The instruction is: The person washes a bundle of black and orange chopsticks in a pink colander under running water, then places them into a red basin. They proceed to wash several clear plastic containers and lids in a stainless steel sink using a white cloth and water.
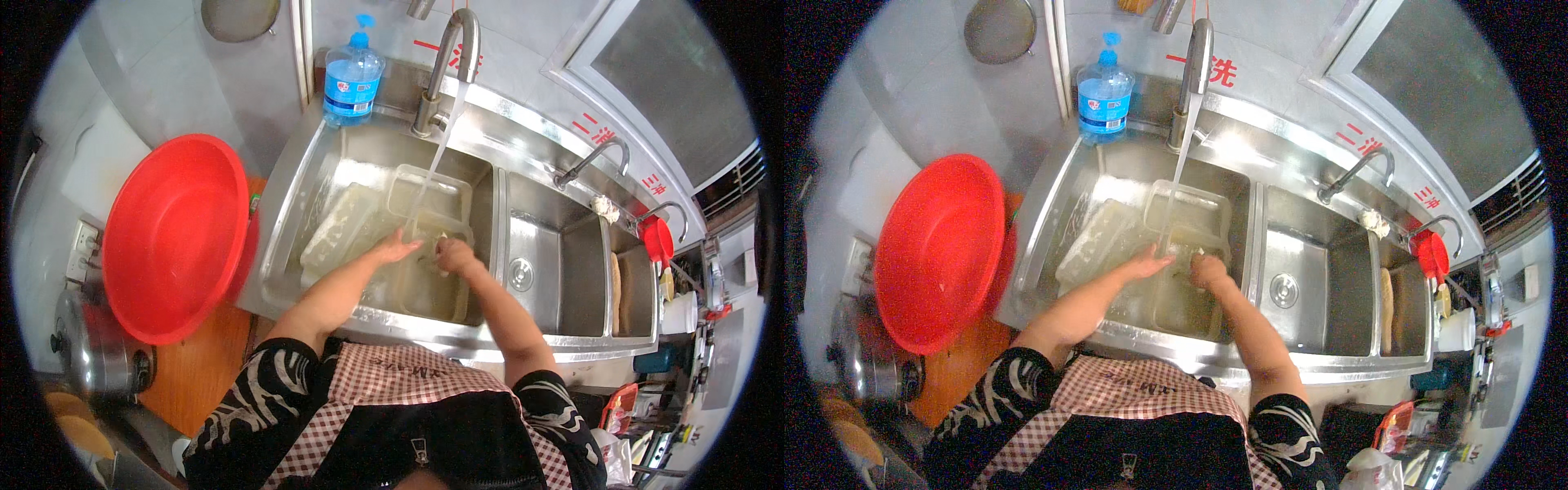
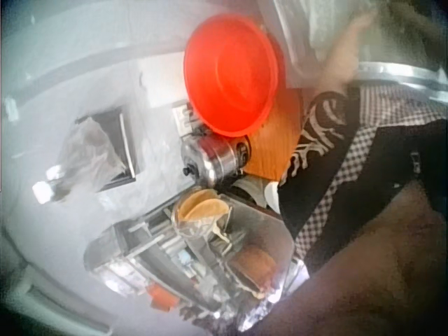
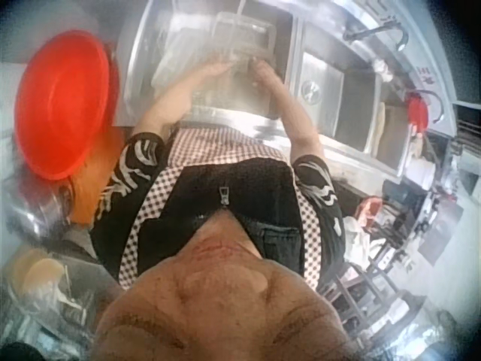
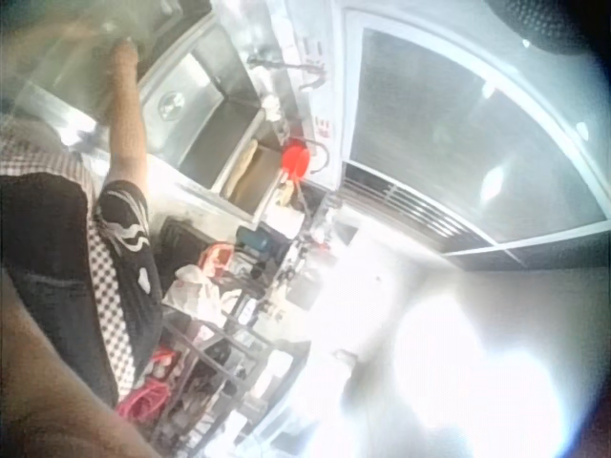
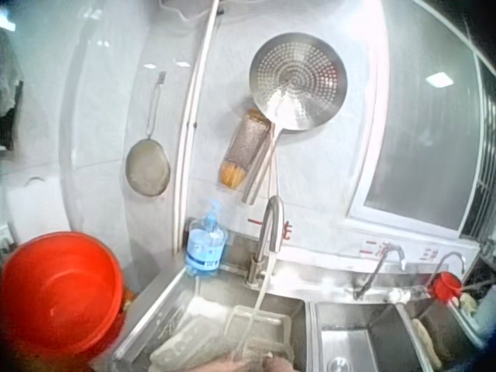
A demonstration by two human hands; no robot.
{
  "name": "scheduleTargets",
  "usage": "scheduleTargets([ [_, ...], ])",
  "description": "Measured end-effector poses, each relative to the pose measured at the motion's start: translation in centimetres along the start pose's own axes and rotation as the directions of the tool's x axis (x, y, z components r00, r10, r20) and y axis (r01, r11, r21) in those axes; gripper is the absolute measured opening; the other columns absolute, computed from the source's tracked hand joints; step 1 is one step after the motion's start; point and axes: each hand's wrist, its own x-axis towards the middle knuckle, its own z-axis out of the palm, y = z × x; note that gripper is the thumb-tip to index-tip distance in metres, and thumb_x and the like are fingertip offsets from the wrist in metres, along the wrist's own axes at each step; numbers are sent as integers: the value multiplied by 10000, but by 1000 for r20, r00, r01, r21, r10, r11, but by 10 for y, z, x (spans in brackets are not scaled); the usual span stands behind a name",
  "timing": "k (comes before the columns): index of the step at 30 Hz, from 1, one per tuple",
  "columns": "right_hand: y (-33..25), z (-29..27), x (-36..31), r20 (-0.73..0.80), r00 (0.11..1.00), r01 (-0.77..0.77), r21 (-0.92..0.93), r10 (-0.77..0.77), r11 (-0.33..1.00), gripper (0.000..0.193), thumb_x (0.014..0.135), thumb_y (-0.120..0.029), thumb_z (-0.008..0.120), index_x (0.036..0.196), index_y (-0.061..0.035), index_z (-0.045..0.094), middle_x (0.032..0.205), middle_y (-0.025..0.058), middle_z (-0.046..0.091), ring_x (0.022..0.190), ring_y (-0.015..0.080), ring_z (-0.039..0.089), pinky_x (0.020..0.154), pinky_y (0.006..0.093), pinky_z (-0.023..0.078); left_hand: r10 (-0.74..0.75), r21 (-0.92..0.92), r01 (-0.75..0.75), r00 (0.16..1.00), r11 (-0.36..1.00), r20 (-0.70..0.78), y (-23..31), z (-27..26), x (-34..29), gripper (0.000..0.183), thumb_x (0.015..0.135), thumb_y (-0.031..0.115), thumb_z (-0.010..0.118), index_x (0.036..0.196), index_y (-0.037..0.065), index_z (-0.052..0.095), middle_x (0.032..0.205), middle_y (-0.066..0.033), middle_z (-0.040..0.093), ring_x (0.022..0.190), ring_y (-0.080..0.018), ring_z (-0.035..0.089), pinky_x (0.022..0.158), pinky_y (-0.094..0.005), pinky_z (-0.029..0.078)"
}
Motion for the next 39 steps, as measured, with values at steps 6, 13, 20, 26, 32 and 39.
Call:
scheduleTargets([
  [6,5,116,61,-106,994,-39,-75,31,996,371,779,-230,561,1086,-26,511,1182,160,490,1060,370,475,864,458,417,-329,83,330,944,940,-26,-7,30,30,519,792,277,502,1239,14,506,1295,-224,470,1209,-350,453,981,-404,382],
  [13,1,114,96,-509,855,146,49,-101,988,234,773,-130,501,1000,-79,533,1056,130,484,1047,322,452,808,465,378,-112,277,116,993,954,-31,-110,83,105,359,768,277,484,929,11,664,1007,-223,625,984,-366,589,875,-419,450],
  [20,-8,79,105,-495,859,248,182,-129,952,418,698,-95,547,1114,-75,512,1176,172,488,1128,379,419,898,525,319,15,109,-2,994,994,-113,-70,33,115,441,840,338,513,1133,11,560,1159,-213,555,1058,-332,541,852,-448,460],
  [26,-36,83,97,-339,901,407,453,-269,793,351,670,-116,583,1020,-86,563,1044,168,568,998,363,525,838,457,417,-299,-843,380,913,380,277,-100,-16,121,291,817,272,558,1032,77,583,900,-116,612,763,-273,587,665,-472,491],
  [32,-18,69,161,-43,883,372,671,-467,641,376,675,-158,632,1044,-85,616,1064,183,604,1014,345,560,901,410,440,-416,-669,558,825,491,383,-36,-69,78,364,797,231,551,1109,44,531,1038,-151,560,926,-288,558,754,-474,477],
  [39,-31,-120,85,-362,854,496,357,-372,792,230,674,-101,600,898,-85,654,881,185,637,909,354,600,764,422,494,-14,-289,-137,885,947,-466,-15,-91,14,568,788,68,467,1342,46,347,1063,-157,557,956,-298,543,872,-405,418],
])
